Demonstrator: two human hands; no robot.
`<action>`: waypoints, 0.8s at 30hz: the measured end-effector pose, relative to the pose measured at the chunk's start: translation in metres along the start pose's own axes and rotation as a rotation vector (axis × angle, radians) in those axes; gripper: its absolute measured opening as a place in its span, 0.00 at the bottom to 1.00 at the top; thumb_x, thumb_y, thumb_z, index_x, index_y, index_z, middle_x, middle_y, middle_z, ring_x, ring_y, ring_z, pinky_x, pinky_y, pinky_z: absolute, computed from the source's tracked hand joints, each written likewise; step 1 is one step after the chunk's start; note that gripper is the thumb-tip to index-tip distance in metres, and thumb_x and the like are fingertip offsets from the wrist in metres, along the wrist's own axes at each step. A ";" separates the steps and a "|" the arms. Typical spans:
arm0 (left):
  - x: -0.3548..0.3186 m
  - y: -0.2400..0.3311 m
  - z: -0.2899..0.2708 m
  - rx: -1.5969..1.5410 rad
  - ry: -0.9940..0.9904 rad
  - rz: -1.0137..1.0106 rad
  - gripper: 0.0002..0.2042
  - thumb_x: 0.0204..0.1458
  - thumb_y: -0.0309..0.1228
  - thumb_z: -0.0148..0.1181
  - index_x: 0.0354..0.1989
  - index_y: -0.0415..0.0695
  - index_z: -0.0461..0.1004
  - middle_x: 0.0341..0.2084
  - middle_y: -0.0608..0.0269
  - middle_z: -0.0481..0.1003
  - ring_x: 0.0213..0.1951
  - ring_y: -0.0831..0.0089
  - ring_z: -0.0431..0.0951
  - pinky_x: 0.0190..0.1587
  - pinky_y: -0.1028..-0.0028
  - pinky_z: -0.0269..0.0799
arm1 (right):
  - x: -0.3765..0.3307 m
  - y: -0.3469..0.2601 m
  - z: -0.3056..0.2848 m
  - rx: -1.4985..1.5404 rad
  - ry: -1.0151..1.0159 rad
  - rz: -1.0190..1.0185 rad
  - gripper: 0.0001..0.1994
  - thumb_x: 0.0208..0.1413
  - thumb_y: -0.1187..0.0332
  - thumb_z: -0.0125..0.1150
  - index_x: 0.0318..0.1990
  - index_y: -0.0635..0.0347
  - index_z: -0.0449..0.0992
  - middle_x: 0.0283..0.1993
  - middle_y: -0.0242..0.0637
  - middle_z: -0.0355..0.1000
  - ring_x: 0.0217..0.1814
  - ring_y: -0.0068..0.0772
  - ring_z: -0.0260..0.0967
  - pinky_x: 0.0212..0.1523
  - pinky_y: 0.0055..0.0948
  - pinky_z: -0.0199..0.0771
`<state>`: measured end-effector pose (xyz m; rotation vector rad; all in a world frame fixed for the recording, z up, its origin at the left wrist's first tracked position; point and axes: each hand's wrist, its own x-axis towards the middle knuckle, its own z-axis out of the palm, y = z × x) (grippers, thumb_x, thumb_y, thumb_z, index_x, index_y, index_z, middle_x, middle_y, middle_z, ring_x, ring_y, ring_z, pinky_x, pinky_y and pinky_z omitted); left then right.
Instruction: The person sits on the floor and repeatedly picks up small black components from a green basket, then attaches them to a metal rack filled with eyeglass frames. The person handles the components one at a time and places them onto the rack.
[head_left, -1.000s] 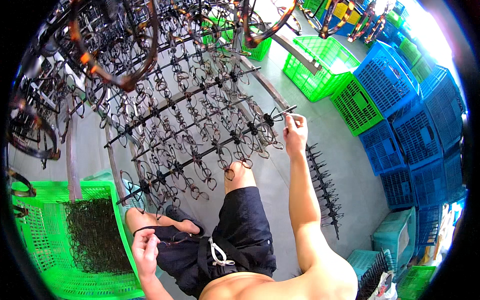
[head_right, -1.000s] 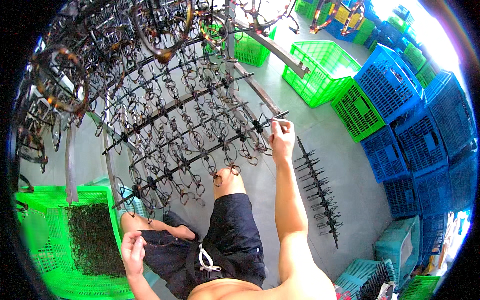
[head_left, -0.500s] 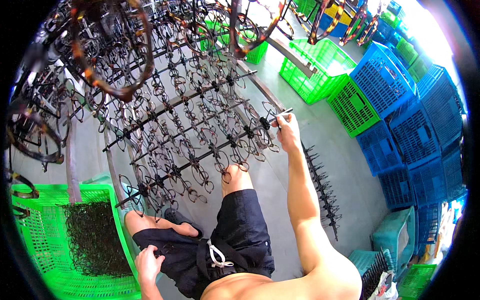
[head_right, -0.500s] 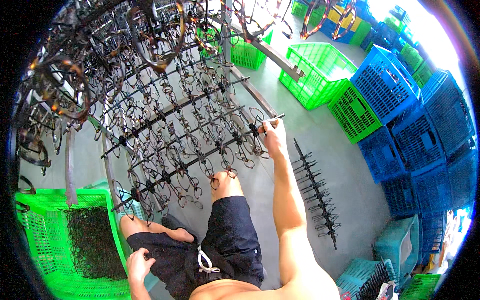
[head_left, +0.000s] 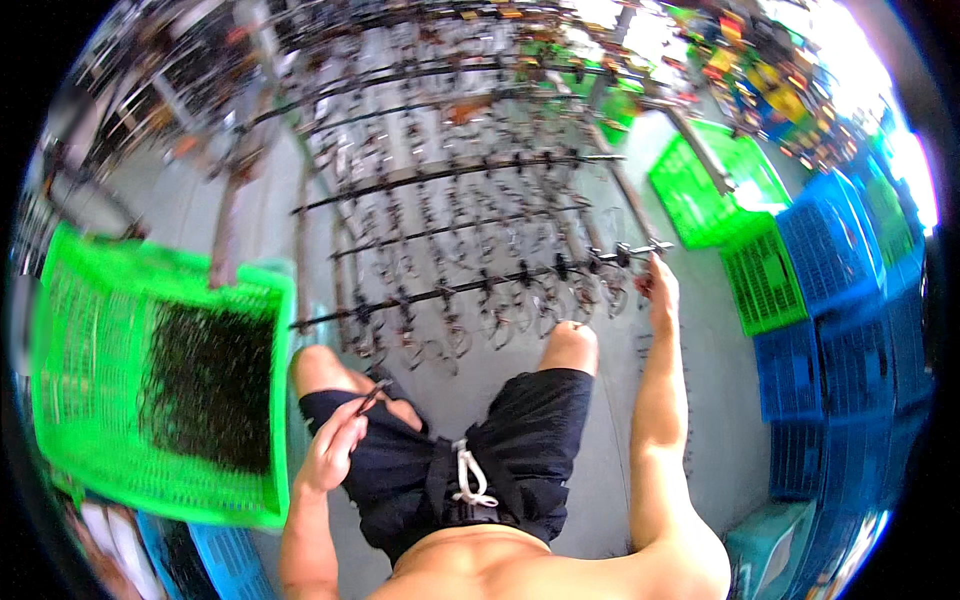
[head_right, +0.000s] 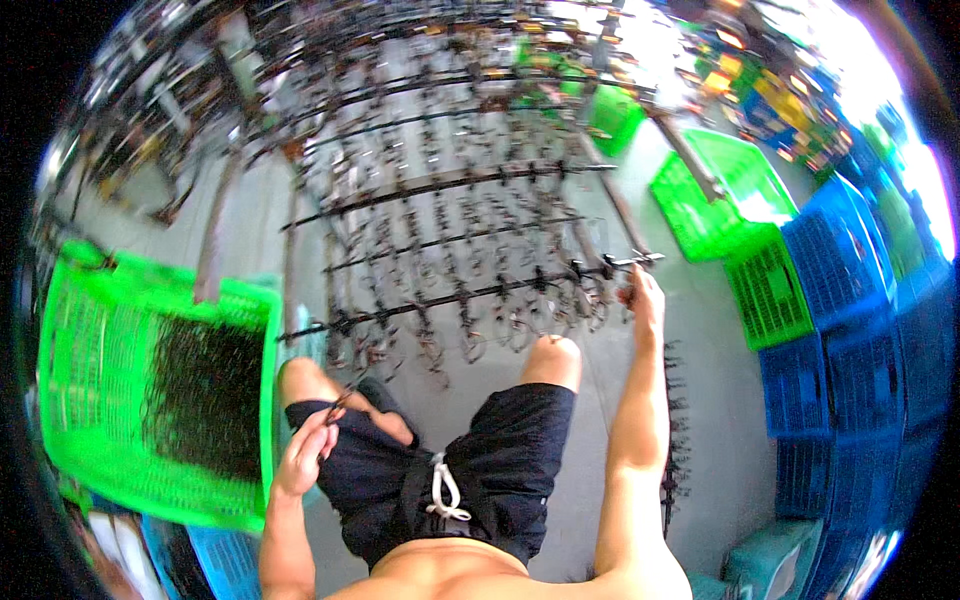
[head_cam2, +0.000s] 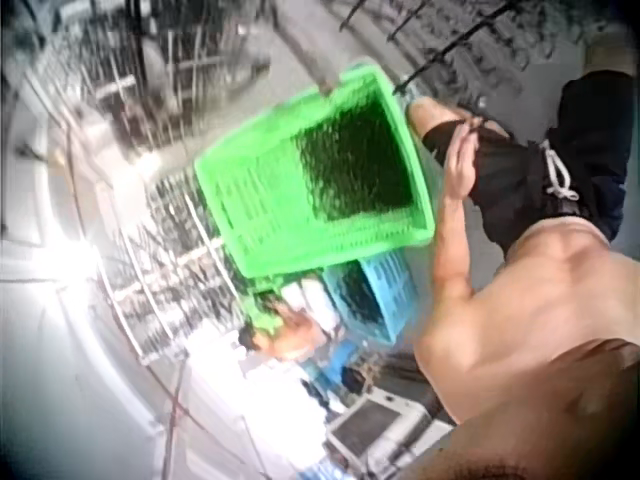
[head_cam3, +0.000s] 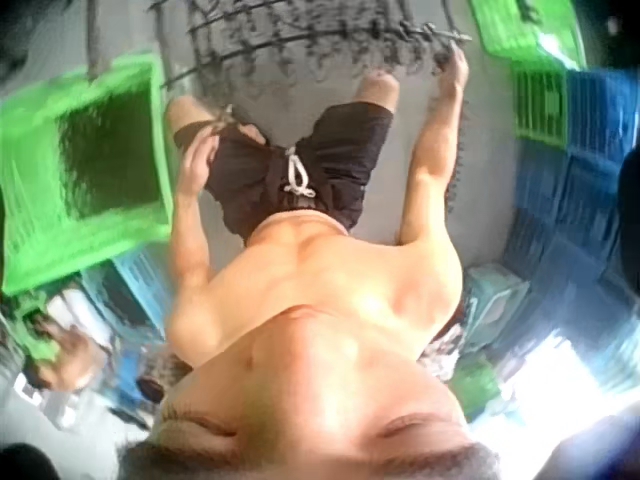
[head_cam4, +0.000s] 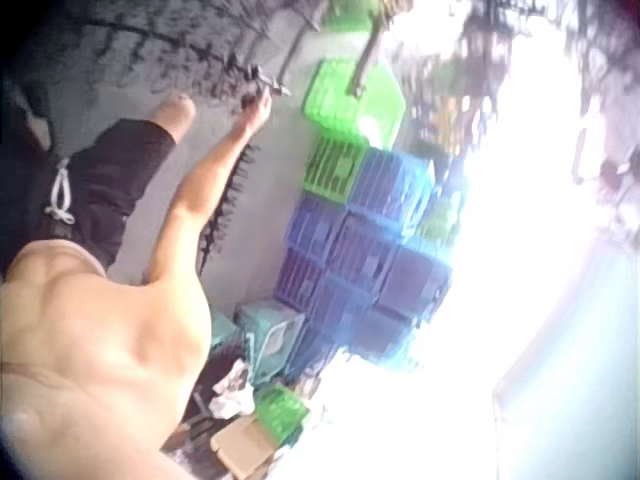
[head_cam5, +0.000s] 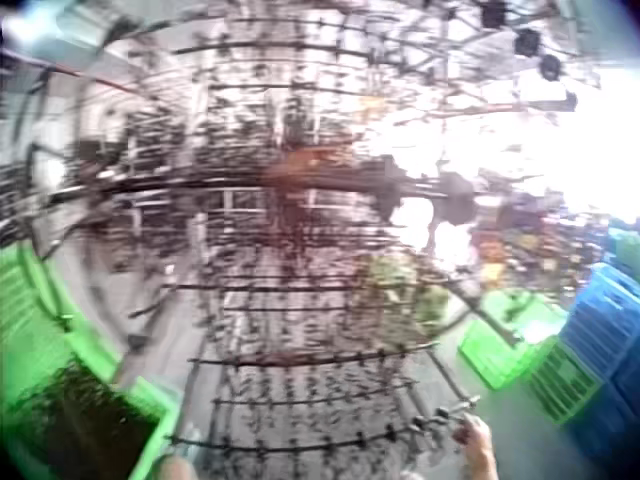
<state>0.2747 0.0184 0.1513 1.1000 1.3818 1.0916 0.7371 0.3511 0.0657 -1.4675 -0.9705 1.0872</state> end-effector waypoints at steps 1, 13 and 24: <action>-0.004 -0.009 -0.001 -0.095 0.070 0.006 0.15 0.59 0.29 0.41 0.49 0.36 0.69 0.21 0.72 0.61 0.24 0.84 0.58 0.28 0.84 0.55 | -0.004 0.007 0.003 0.018 -0.006 0.033 0.15 0.54 0.53 0.55 0.35 0.56 0.71 0.23 0.28 0.68 0.24 0.22 0.68 0.25 0.18 0.62; 0.013 -0.020 0.011 -0.599 0.312 -0.021 0.09 0.54 0.26 0.55 0.41 0.37 0.73 0.29 0.65 0.74 0.30 0.80 0.72 0.36 0.81 0.68 | -0.028 0.103 -0.004 0.122 0.080 0.299 0.26 0.50 0.42 0.56 0.51 0.44 0.66 0.47 0.27 0.65 0.46 0.27 0.61 0.44 0.33 0.59; 0.018 -0.023 0.020 -0.762 0.360 -0.072 0.08 0.50 0.22 0.54 0.40 0.38 0.70 0.32 0.62 0.74 0.38 0.73 0.75 0.46 0.74 0.69 | -0.209 0.023 0.142 -0.192 -0.023 -0.539 0.18 0.61 0.59 0.45 0.49 0.66 0.64 0.43 0.42 0.66 0.40 0.34 0.65 0.42 0.31 0.67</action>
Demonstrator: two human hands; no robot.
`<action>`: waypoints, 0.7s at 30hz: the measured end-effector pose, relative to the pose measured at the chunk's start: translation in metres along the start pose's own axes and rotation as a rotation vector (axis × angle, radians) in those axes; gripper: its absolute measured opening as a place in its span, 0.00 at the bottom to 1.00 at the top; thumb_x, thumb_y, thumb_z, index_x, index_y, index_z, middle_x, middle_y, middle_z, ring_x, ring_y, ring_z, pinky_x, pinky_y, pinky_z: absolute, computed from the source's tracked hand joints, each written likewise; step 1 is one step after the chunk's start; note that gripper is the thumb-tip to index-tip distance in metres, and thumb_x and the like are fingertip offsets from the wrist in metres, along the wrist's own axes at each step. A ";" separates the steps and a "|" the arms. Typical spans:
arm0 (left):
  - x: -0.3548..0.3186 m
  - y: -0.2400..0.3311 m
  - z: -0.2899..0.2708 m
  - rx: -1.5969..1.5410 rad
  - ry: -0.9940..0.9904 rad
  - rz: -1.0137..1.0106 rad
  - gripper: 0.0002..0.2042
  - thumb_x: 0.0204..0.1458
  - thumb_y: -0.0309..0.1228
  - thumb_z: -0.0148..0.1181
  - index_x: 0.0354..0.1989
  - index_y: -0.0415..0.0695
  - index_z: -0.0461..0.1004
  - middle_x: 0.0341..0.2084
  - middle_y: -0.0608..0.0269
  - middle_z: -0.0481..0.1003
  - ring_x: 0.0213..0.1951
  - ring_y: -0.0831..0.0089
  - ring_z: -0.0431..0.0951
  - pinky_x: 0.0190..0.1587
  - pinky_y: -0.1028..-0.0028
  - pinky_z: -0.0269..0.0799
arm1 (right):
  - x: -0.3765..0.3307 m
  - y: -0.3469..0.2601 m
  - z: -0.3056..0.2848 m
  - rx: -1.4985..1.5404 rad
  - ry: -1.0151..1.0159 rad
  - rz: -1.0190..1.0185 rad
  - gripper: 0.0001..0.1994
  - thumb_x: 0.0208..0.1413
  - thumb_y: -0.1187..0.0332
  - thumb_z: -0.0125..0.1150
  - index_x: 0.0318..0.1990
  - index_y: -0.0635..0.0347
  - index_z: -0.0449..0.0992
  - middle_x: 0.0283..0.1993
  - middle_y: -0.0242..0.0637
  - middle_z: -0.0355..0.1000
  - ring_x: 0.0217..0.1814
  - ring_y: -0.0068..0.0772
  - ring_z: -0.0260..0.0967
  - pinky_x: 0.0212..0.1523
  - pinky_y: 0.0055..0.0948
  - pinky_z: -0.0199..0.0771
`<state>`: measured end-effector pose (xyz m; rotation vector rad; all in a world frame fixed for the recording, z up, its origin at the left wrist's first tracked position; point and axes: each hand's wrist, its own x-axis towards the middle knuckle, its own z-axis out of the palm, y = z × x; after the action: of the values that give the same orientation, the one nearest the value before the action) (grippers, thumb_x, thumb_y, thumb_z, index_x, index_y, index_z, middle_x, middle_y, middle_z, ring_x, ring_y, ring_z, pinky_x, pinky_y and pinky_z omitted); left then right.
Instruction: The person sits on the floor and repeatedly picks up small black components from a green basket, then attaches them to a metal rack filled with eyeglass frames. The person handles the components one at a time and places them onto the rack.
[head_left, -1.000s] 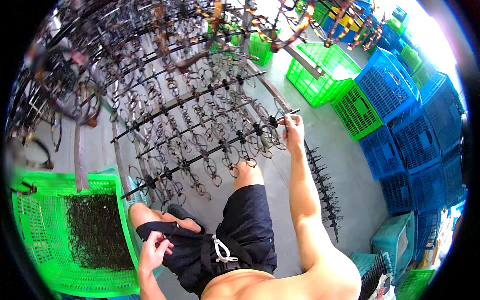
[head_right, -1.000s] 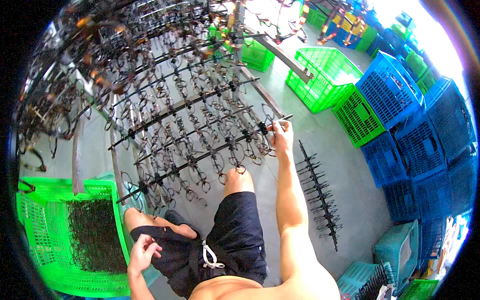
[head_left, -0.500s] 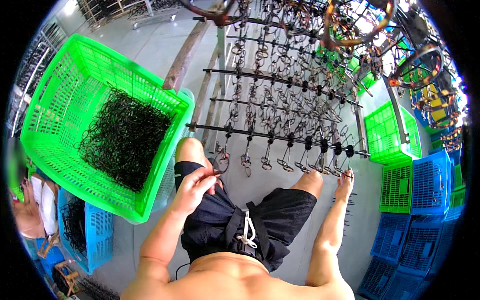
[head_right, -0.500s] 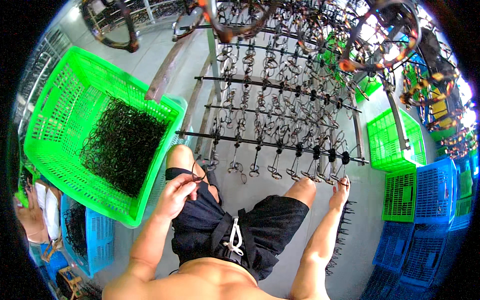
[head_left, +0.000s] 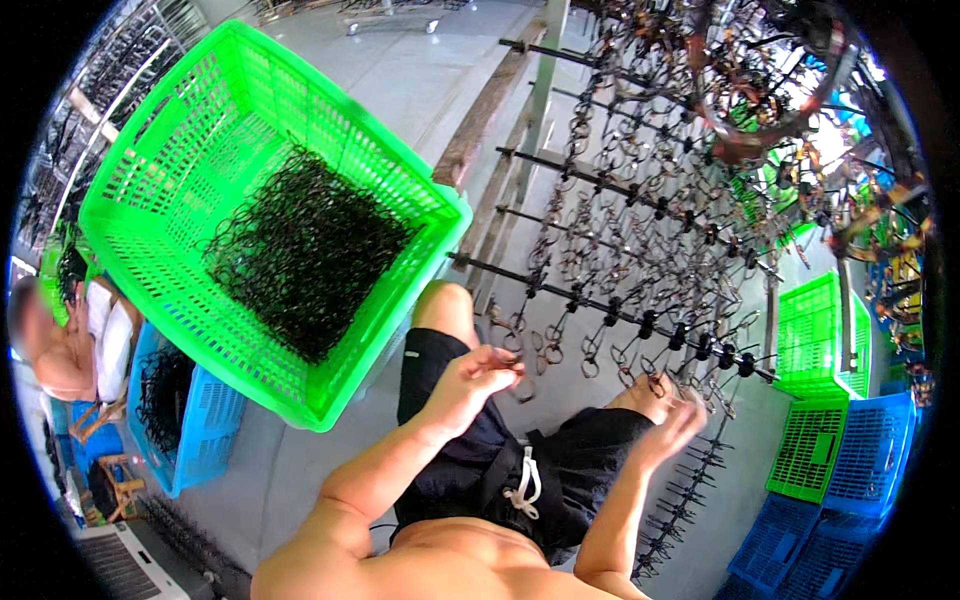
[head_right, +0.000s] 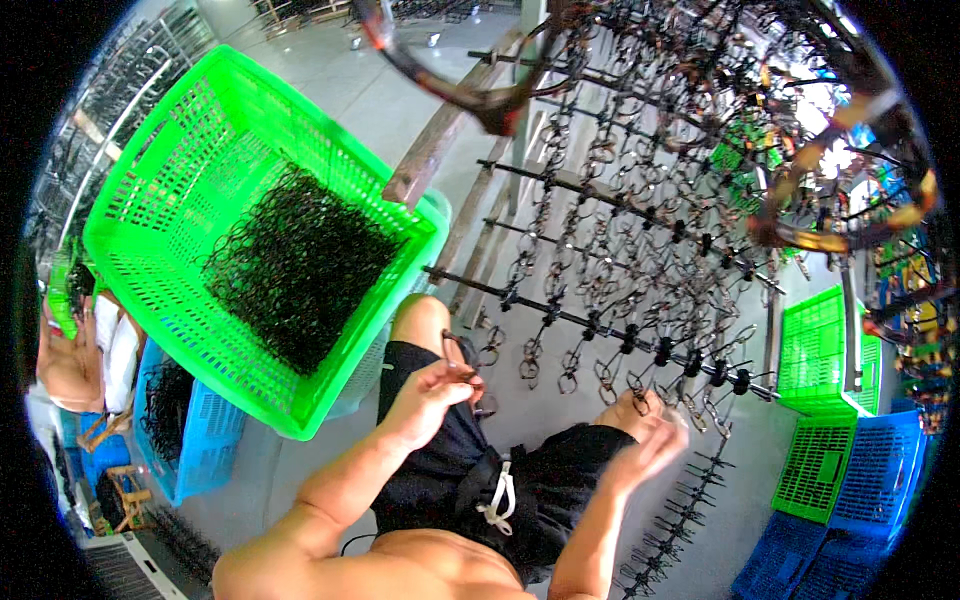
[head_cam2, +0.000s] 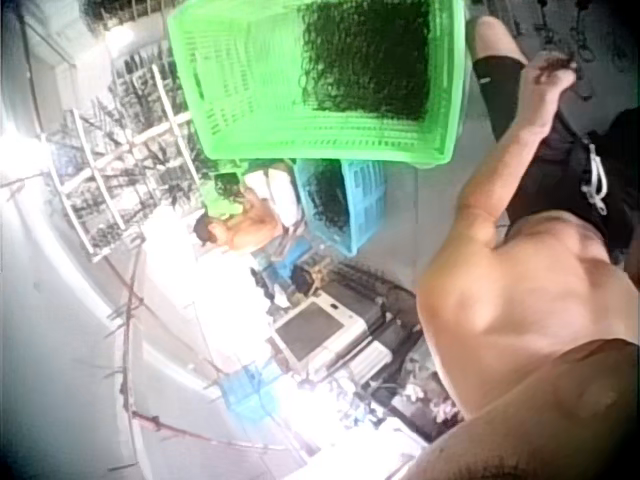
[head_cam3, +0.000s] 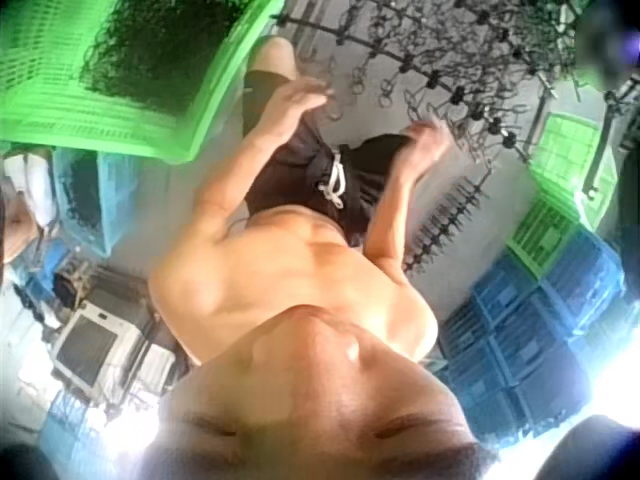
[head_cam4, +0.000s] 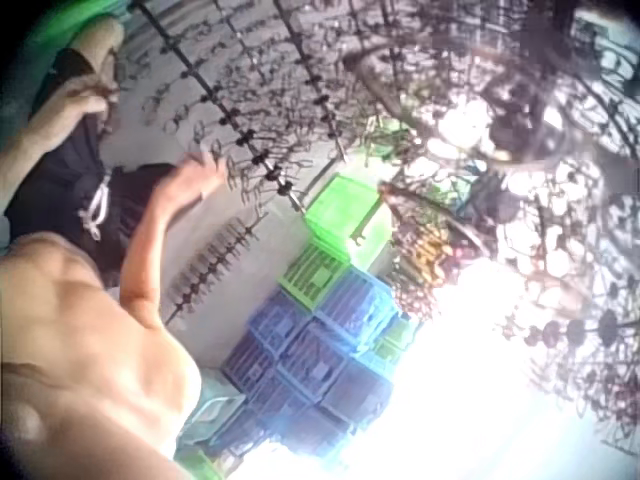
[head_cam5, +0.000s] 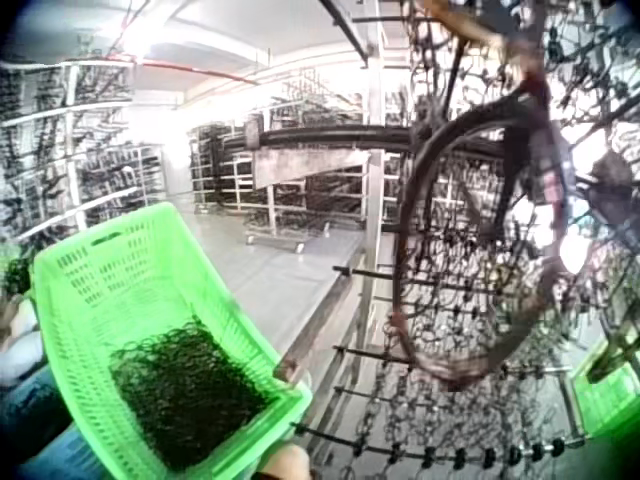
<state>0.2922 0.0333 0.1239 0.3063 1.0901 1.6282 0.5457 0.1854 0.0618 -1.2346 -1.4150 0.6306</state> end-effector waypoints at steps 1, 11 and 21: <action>0.000 -0.002 0.003 0.026 -0.035 0.030 0.10 0.49 0.21 0.55 0.41 0.38 0.71 0.34 0.63 0.73 0.41 0.74 0.74 0.48 0.75 0.67 | -0.023 -0.041 0.023 0.186 -0.315 0.041 0.19 0.61 0.58 0.45 0.49 0.65 0.65 0.44 0.40 0.66 0.40 0.32 0.66 0.41 0.30 0.68; 0.071 0.062 -0.060 0.596 0.075 0.420 0.12 0.51 0.31 0.56 0.40 0.37 0.71 0.31 0.61 0.74 0.34 0.72 0.75 0.39 0.75 0.70 | -0.033 -0.123 0.113 0.535 -0.755 0.549 0.09 0.62 0.70 0.44 0.46 0.63 0.64 0.22 0.35 0.69 0.10 0.16 0.55 0.12 0.17 0.54; 0.181 0.055 -0.268 1.647 0.670 -0.328 0.31 0.46 0.37 0.60 0.60 0.52 0.56 0.60 0.45 0.49 0.56 0.47 0.60 0.56 0.47 0.54 | -0.038 -0.115 0.187 0.676 -0.346 0.487 0.04 0.60 0.71 0.48 0.39 0.62 0.66 0.27 0.29 0.64 0.15 0.14 0.55 0.14 0.17 0.57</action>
<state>0.0077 0.0606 -0.0380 0.5729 2.6536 0.1531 0.3284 0.1620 0.1015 -0.9331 -1.0148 1.5731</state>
